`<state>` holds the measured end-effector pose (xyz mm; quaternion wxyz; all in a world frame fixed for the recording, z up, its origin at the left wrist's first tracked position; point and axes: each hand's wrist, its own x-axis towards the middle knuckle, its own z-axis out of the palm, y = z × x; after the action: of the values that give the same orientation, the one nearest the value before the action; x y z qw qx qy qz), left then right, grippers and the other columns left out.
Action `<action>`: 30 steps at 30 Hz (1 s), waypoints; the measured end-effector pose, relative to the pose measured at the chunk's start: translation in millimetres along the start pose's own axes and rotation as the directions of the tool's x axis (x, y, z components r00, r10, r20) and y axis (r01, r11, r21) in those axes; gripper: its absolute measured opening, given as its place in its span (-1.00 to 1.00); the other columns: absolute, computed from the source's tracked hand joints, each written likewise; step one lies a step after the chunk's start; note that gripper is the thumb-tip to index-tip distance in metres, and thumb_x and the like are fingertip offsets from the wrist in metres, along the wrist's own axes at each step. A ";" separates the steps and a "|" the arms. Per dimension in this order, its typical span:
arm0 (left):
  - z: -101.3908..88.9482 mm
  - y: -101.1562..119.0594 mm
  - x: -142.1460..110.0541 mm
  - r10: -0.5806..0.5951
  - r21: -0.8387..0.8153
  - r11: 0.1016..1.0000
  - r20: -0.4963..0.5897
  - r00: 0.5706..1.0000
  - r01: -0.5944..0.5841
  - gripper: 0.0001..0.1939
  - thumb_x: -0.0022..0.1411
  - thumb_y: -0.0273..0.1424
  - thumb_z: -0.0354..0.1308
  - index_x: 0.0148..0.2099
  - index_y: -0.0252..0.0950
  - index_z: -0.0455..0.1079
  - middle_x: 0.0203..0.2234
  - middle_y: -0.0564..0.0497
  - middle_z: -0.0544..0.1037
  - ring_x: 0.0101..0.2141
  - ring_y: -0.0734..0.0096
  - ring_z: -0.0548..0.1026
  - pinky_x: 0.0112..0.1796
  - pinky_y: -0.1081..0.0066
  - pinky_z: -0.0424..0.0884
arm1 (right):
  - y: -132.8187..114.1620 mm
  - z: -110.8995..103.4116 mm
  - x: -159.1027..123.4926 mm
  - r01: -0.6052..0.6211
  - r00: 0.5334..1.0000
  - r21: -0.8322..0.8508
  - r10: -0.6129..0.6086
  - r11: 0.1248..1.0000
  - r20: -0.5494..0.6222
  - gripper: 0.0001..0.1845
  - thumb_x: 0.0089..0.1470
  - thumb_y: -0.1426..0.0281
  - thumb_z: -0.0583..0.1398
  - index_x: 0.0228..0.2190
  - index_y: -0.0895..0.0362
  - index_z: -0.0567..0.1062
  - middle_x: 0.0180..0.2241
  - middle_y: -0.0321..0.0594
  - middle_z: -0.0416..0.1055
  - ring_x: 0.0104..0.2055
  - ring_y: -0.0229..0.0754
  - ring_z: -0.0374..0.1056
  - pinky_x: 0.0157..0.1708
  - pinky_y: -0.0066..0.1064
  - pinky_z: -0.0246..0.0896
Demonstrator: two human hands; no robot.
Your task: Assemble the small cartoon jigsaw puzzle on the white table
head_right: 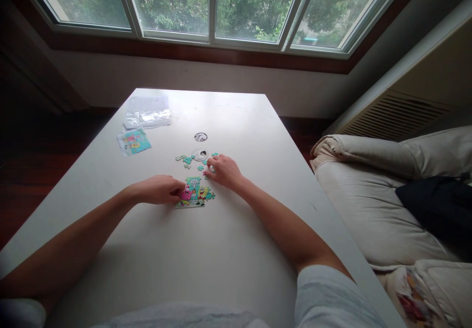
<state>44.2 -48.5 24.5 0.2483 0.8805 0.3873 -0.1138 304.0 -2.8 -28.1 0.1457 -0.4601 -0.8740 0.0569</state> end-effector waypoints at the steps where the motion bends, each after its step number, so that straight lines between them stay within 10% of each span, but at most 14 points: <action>1: 0.3 -0.3 0.2 0.006 -0.006 1.000 -0.005 1.000 -0.007 -0.89 0.09 -0.37 0.06 -0.44 -0.23 0.19 -0.56 0.07 0.41 -0.52 0.40 0.25 -0.48 0.35 -0.01 | -3.5 -0.1 -0.4 -0.015 1.000 -0.024 0.016 1.000 0.006 -0.79 0.21 0.18 0.26 -0.26 0.07 0.54 -0.30 -0.20 0.50 -0.19 -0.12 0.31 -0.27 -0.36 0.04; 14: -6.6 -18.5 8.6 -0.128 -0.026 0.992 -0.260 0.957 0.125 -0.75 0.29 -0.19 0.01 -0.39 -0.20 0.28 -0.50 0.06 0.47 -0.48 0.38 0.32 -0.44 0.36 0.02 | -17.6 -8.3 -4.1 -0.028 0.994 -0.039 0.032 0.999 0.104 -0.85 0.26 0.27 0.23 -0.22 0.07 0.56 -0.20 -0.13 0.47 -0.09 -0.09 0.29 -0.20 -0.34 0.07; 30: -0.5 -24.1 15.0 -0.191 -0.037 0.982 -0.226 0.955 0.187 -0.70 0.29 -0.13 0.01 -0.37 -0.20 0.35 -0.45 0.03 0.53 -0.44 0.34 0.39 -0.45 0.36 0.07 | -6.5 -1.9 0.5 -0.006 0.996 0.142 -0.008 0.990 0.093 -0.93 0.20 0.38 0.25 -0.25 0.08 0.53 -0.24 -0.20 0.46 -0.13 -0.12 0.29 -0.12 -0.34 0.05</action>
<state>36.5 -25.0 10.6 0.1970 0.8447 0.4967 -0.0321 299.2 -6.1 -24.7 0.1370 -0.4449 -0.8738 0.1405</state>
